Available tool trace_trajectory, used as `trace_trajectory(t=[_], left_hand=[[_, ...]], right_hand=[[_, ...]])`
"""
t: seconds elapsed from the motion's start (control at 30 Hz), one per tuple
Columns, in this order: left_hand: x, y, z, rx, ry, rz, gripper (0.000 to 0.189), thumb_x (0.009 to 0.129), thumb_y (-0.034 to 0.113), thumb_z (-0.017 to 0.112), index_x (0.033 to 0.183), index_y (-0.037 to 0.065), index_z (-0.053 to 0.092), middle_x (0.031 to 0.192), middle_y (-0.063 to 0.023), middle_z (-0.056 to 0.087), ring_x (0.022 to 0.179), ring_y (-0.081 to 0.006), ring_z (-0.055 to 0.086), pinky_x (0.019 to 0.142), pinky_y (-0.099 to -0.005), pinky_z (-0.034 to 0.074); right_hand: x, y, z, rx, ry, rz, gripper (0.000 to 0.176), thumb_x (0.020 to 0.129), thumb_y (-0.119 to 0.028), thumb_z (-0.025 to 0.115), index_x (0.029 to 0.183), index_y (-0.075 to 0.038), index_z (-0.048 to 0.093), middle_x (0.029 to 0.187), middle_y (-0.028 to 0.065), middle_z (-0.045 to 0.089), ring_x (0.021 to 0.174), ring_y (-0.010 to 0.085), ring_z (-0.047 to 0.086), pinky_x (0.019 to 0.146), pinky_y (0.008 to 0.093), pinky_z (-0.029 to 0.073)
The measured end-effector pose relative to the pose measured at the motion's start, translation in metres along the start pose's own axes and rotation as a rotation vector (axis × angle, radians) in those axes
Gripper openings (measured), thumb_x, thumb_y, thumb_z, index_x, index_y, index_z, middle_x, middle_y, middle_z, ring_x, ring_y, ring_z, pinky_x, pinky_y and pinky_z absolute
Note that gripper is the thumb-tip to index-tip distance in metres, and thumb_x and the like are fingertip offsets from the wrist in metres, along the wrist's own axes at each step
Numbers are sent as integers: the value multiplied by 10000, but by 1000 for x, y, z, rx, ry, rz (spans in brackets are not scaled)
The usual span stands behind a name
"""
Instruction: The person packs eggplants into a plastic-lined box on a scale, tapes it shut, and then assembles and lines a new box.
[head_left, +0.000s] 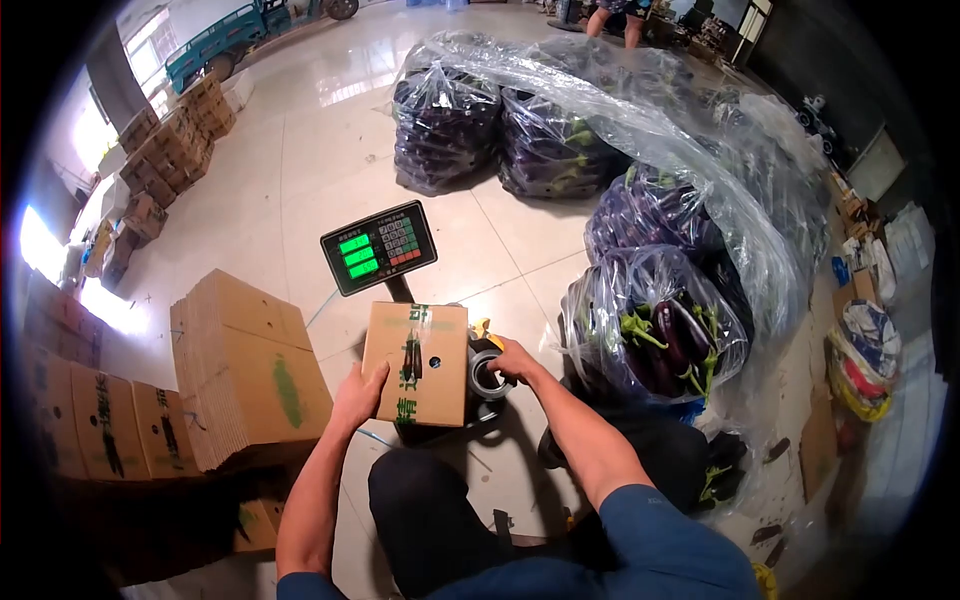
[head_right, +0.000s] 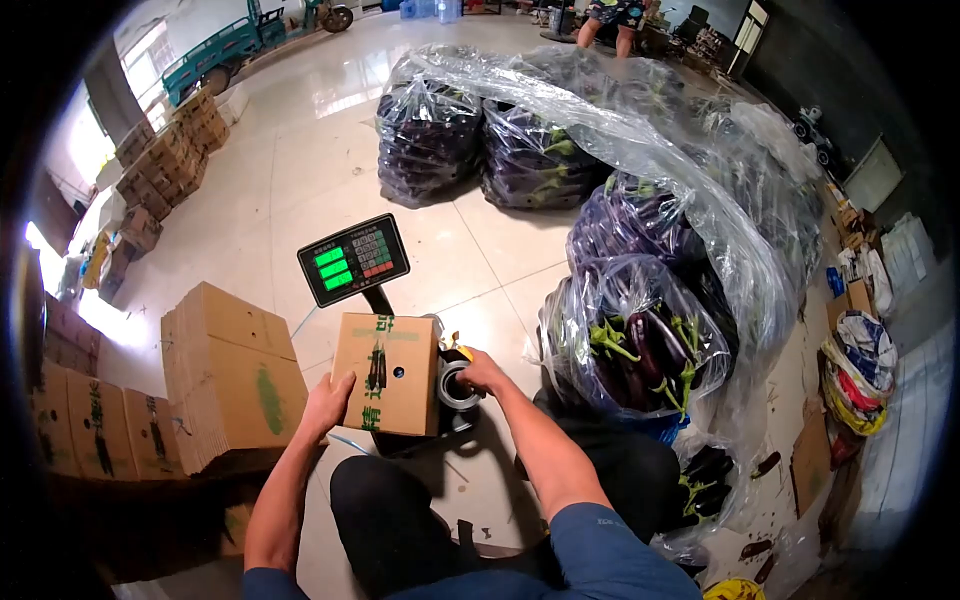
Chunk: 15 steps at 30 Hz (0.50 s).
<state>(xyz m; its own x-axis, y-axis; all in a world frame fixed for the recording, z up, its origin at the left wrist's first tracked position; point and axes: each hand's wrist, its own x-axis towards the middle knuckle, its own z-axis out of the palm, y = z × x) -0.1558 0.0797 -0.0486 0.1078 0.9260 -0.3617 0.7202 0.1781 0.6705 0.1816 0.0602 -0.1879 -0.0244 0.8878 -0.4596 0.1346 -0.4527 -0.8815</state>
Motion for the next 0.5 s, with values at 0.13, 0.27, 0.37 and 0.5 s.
trace_trajectory(t=[0.13, 0.27, 0.37, 0.5], left_hand=[[-11, 8, 6, -164, -20, 13, 655, 962, 560, 517, 1273, -12, 593, 1144, -274, 677, 1123, -413, 637, 967, -438, 480], [0, -25, 25, -73, 54, 11, 611, 981, 526, 502, 1287, 6, 598, 1155, -252, 683, 1137, -373, 641, 966, -413, 479], [-8, 8, 16, -71, 35, -59, 643, 977, 552, 501, 1289, -1, 601, 1160, -250, 682, 1146, -368, 639, 968, -410, 478], [-9, -9, 23, -108, 36, -83, 687, 965, 593, 506, 1287, -6, 608, 1158, -246, 686, 1118, -354, 653, 964, -403, 481]], right_hand=[[37, 17, -11, -170, -12, -180, 573, 680, -40, 751, 1235, -46, 612, 820, 35, 635, 645, 124, 584, 555, 287, 493], [62, 27, -26, -356, -131, -116, 579, 638, -111, 802, 1191, -64, 637, 770, 49, 653, 613, 147, 603, 535, 327, 513], [65, 18, -31, -373, -133, -256, 546, 699, -51, 726, 1232, -56, 605, 712, 44, 621, 559, 128, 576, 485, 319, 491], [8, -3, -18, -237, -201, -87, 640, 713, -50, 696, 1337, -62, 556, 806, 76, 660, 650, 160, 607, 606, 330, 529]])
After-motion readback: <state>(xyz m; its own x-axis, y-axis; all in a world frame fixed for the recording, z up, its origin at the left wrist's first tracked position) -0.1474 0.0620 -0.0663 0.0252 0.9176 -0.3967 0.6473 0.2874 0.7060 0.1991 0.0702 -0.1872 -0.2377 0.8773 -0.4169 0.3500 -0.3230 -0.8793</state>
